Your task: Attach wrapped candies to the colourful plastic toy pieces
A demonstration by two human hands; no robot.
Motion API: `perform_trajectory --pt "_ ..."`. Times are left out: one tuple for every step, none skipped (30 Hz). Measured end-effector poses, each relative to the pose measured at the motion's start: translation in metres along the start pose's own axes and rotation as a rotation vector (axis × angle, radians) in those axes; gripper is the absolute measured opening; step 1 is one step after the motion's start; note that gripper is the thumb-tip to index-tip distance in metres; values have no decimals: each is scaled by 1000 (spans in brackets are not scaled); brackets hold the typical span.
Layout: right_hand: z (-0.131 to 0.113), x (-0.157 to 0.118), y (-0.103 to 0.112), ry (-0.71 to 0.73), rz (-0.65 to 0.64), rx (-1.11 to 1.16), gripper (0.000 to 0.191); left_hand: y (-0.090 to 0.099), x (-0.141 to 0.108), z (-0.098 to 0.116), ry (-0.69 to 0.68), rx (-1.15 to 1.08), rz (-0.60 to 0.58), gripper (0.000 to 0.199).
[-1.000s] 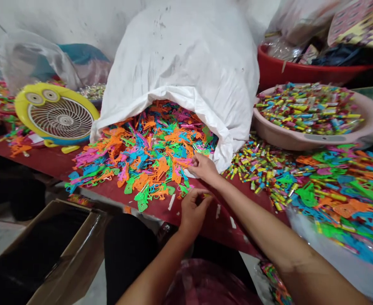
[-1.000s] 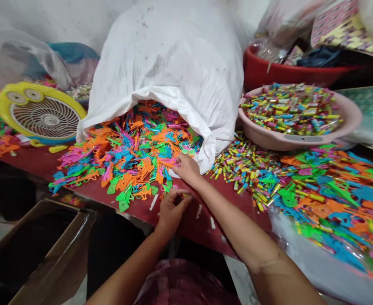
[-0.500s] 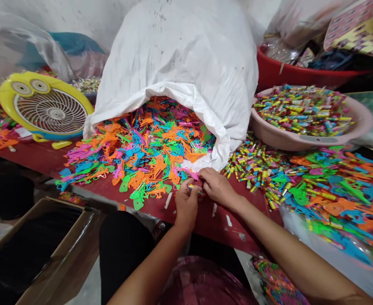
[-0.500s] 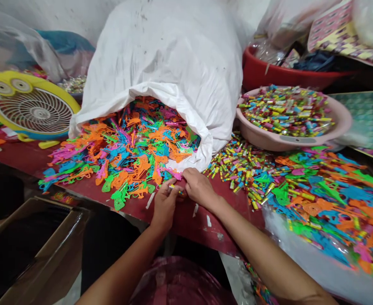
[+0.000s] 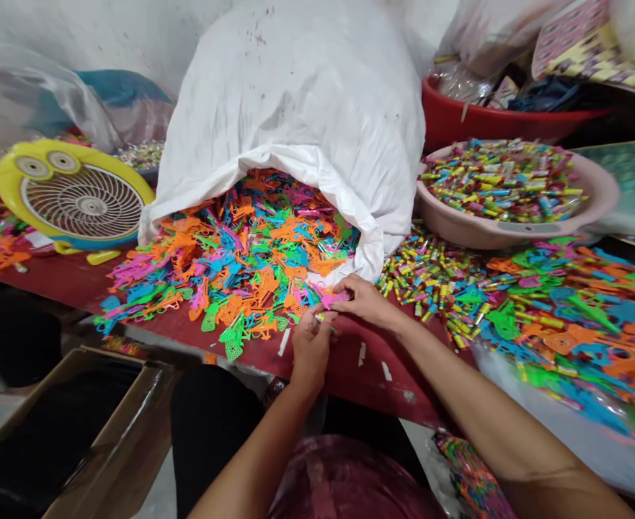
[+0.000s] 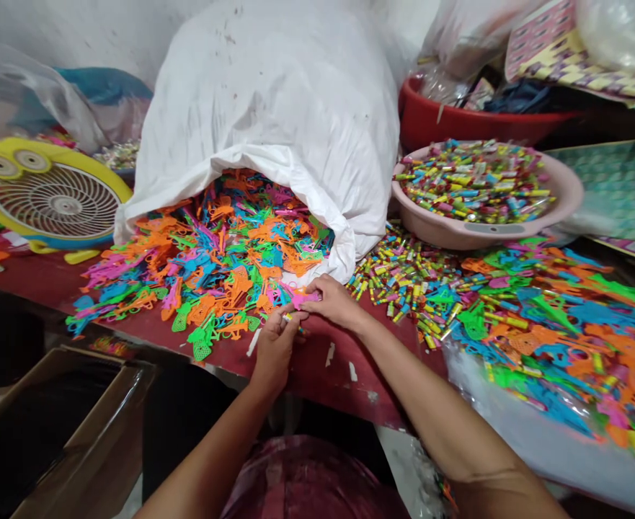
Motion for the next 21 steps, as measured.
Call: perform_trajectory --pt "1 -4 4 -20 34 42 18 -1 -1 1 -12 5 -26 43" --pt "1 -9 9 -33 67 86 19 -3 -2 2 -28 10 -51 42" --pt "-1 -15 13 -45 98 136 21 -4 -2 2 -46 15 -73 42" --pt "-3 -21 17 -54 127 185 22 -5 -3 1 -63 16 -93 41" --pt "-6 -29 20 -60 154 224 22 -6 -3 0 -76 12 -108 41" --pt "-9 -37 21 -72 179 258 22 -7 -3 -1 -84 4 -117 40" --pt "-11 -45 22 -95 202 290 22 -7 -3 -3 -87 -6 -123 39" --pt "-12 -54 22 -127 230 324 24 -8 -3 -6 -83 -17 -133 37" --pt "-11 -64 22 -167 264 365 26 -10 -3 -9 -76 -33 -148 36" --pt "-9 -73 21 -212 290 418 32 -13 -3 -10 -68 -53 -165 33" --pt "-6 -81 19 -258 297 482 38 -16 -3 -12 -61 -74 -184 31" --pt "-3 -89 14 -300 275 546 46 -19 -4 -12 -57 -95 -202 29" --pt "-1 -95 9 -335 229 593 51 -22 -4 -12 -56 -107 -217 27" --pt "1 -101 5 -364 171 608 52 -24 -4 -11 -60 -106 -226 25" --pt "3 -105 3 -382 125 591 49 -26 -4 -10 -71 -88 -229 24" --pt "5 -110 7 -391 116 551 45 -27 -4 -9 -85 -56 -228 23" --pt "8 -113 15 -388 151 497 41 -29 -4 -8 -102 -16 -227 24" --pt "9 -116 26 -375 215 439 37 -31 -4 -7 -120 24 -227 25" --pt "9 -119 37 -358 291 383 34 -33 -4 -6 -141 57 -229 25" --pt "7 -121 48 -337 357 328 32 -35 -5 -5 -165 82 -232 24" --pt "3 -123 56 -318 407 273 29 -37 -7 -4 -186 102 -235 23"
Point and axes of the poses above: each hand's wrist, its own x-axis towards the middle knuckle, its own y-axis out of the back of the hand, z = x × y, the point moved 9 cm from there along x, towards the middle knuckle, and after that the axes turned 8 degrees about -x, right-handed, at the moved point
